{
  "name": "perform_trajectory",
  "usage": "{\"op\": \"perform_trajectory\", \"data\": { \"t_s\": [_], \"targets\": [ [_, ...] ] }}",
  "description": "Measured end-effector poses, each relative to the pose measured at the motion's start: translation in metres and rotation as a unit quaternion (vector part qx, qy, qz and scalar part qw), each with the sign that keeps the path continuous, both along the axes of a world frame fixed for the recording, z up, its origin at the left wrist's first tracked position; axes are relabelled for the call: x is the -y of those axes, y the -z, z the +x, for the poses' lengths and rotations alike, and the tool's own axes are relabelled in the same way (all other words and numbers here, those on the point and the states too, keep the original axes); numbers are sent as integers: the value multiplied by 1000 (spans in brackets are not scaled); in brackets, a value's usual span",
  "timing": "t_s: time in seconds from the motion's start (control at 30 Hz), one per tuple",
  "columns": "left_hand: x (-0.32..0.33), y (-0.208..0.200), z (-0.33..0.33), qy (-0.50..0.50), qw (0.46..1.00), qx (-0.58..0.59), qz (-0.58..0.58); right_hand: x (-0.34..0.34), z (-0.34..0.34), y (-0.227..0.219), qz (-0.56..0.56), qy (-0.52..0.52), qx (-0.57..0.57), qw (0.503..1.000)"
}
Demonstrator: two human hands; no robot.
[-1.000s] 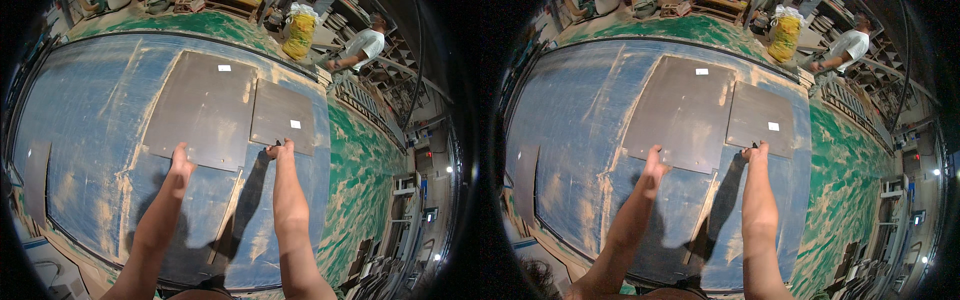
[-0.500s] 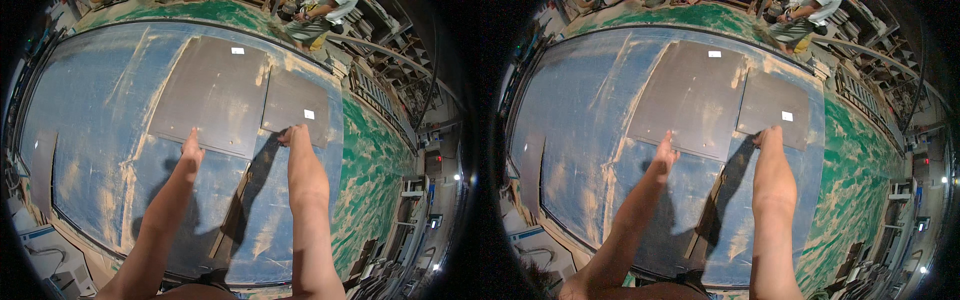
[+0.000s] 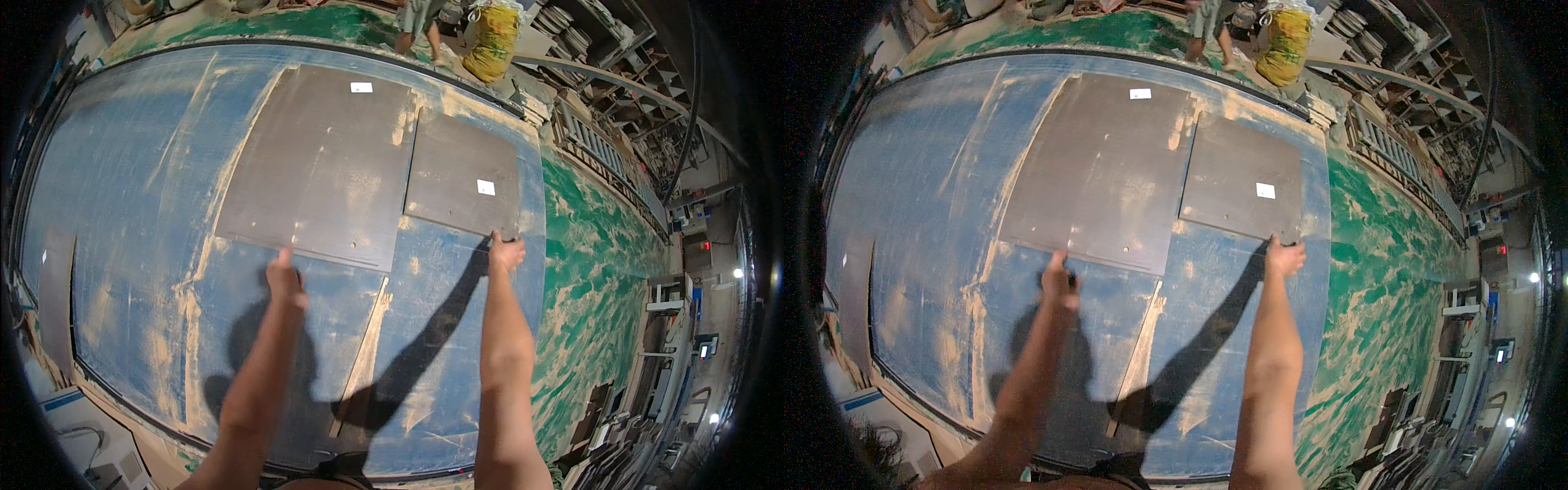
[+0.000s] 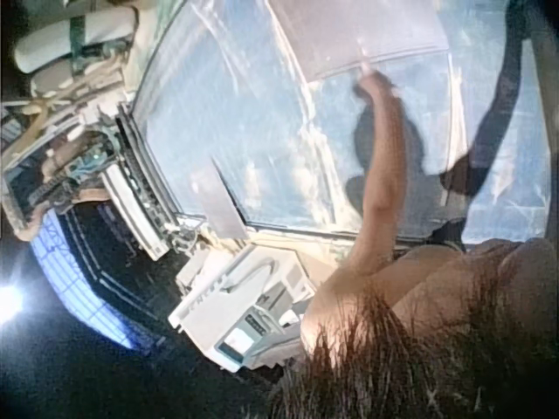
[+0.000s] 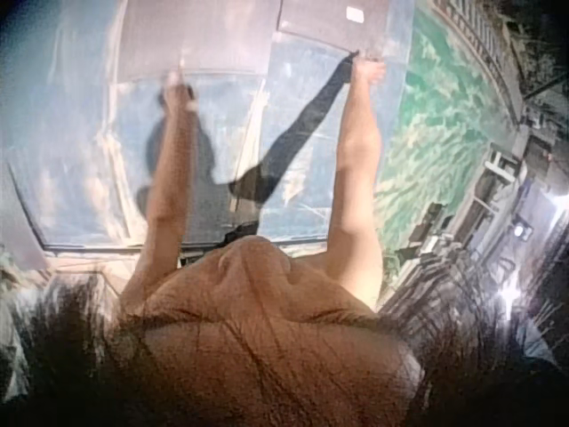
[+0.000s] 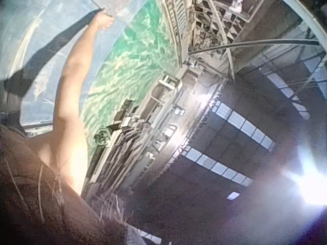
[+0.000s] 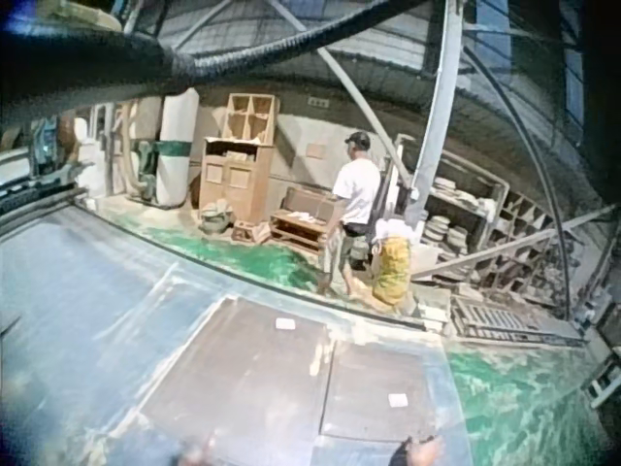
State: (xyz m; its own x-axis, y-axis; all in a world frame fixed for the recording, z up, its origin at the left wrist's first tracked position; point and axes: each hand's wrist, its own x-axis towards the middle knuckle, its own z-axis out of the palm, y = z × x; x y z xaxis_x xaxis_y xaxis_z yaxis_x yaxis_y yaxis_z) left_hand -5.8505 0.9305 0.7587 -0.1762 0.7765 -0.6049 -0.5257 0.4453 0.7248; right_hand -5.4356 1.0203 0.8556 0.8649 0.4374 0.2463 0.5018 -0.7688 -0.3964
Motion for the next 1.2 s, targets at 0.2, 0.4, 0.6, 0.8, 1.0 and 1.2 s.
{"op": "perform_trajectory", "data": {
  "t_s": [0.2, 0.4, 0.6, 0.8, 1.0, 1.2],
  "targets": [
    [-41, -106, 166, 157, 923, -238, 259, 9, 40, 10, -57, -72, -73, 993],
    [-111, -105, 230, 260, 853, -446, 75, 9, 56, 14, 6, -95, -129, 987],
    [-101, -121, 224, 260, 859, -437, 59, 18, 81, -1, 153, -131, -268, 942],
    [-90, -126, 187, 205, 901, -350, 153, 70, 46, -15, 167, -177, -182, 953],
    [-83, -136, 127, 85, 805, -493, 319, 105, -59, 22, 170, -185, -207, 945],
    [-99, -89, 27, -32, 729, -595, 336, 86, -133, 29, 179, -359, -113, 909]
  ]
}}
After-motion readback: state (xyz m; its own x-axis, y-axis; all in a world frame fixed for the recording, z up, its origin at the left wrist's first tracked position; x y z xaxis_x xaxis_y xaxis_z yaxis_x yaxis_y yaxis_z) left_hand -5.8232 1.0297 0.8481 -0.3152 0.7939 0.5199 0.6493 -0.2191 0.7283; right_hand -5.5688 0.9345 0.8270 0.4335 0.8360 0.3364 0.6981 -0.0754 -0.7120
